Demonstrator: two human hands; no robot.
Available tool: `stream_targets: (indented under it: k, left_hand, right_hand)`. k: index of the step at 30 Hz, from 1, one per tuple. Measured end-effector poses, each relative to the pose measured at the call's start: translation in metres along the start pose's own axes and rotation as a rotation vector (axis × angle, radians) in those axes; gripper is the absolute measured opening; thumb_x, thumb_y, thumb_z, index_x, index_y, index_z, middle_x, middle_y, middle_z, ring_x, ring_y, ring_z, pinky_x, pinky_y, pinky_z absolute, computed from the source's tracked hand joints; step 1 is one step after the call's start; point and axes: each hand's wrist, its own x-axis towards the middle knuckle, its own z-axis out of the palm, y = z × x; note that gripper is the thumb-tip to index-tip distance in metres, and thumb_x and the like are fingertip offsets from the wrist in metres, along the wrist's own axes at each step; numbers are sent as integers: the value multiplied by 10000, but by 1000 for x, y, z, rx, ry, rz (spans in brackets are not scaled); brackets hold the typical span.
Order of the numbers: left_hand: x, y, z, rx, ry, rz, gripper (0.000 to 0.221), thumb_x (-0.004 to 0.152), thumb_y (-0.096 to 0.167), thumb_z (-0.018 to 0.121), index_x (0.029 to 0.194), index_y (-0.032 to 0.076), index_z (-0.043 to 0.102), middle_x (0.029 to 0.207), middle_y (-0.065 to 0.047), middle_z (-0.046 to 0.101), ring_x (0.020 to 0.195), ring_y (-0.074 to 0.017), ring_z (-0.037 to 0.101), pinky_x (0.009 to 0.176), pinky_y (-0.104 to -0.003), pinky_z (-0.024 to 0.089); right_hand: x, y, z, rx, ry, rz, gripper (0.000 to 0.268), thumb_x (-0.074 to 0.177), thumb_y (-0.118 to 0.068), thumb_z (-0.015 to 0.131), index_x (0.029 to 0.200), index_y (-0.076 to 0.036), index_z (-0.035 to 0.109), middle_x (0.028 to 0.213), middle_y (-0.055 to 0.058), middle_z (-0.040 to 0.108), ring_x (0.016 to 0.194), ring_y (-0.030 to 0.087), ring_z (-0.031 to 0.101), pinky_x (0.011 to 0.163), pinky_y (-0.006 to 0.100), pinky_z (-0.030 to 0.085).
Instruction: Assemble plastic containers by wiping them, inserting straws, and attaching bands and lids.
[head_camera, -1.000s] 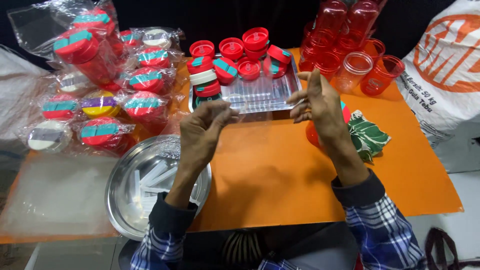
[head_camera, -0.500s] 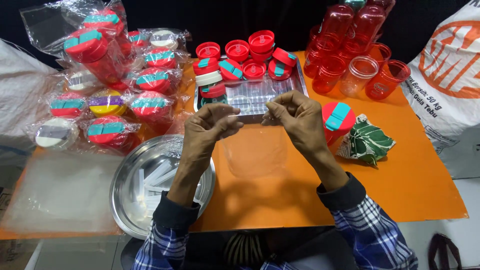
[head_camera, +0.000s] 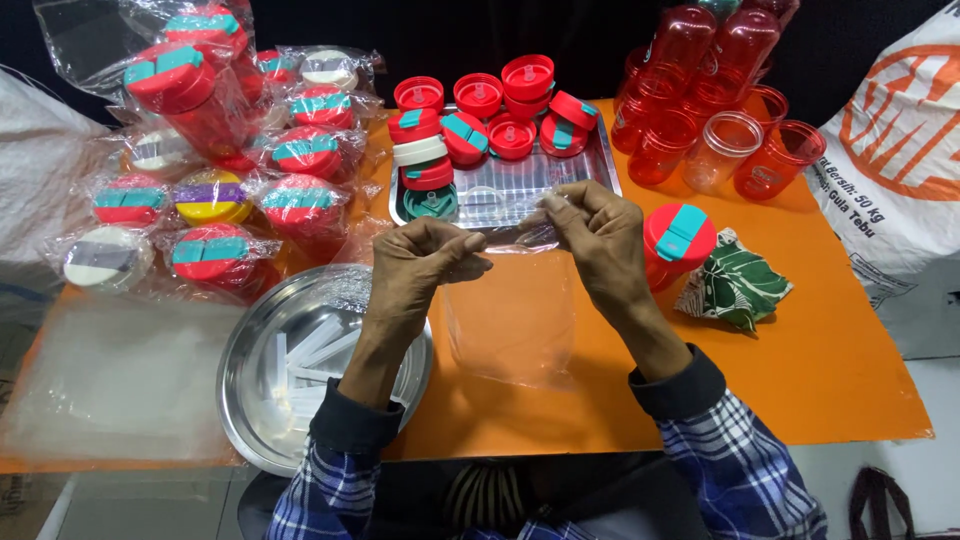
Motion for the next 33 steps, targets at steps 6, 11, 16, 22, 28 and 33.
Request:
stream_targets:
  k: [6,11,16,22,28,33]
  left_hand:
    - [4,-3,-3,-27,-103,212,563,728,-50,883,1221,26,623,1146,-200,700,963,-328,745,846,-419,671]
    - [-2,9,3,284,-87,263,384,758,45,895,1098,89,722,1000,-111,760,925,-223,755,866,-363,639]
    - [-4,-1,3,473,-67,332,92,870,148,837,938,115,785,757,-55,780,844,-66,704,795,-281,597]
    - [-4,-4,8,353,-28,302,59,858,70,821,900,43,791,682,-101,748,781,-76,692,733,-276,606]
    - [-6,-1,18,395,-18,326,45,835,15,812,862,10,776,656,-124,733,688,-121,722,695,-270,612]
    - [0,-14,11,322,-9,292,61,828,-19,804,876,-30,768,686,-165,737,653,-166,749,671,-278,631]
  right_hand:
    - [-5,1,3,-25,-26,-41,126,999,-19,654,1079,51,720,832,210,760,759,169,738,691,320,671]
    - [-16,8,-4,-125,-122,-42,168,1009,-33,630,1149,50,588,877,200,766,757,216,759,731,344,656]
    - [-24,5,1,-288,-70,-144,74,1021,-61,636,1053,-7,596,854,174,778,757,212,778,709,317,643]
    - [-27,25,-3,-368,-6,-218,127,1032,-57,575,946,-28,663,864,135,794,711,211,791,699,319,630]
    - [-18,31,-8,-890,195,-874,115,951,-77,777,1037,-47,706,896,86,708,811,270,764,740,343,625]
    - [-22,18,-8,-466,148,-450,38,1009,3,658,983,13,683,978,183,764,788,286,781,745,387,633]
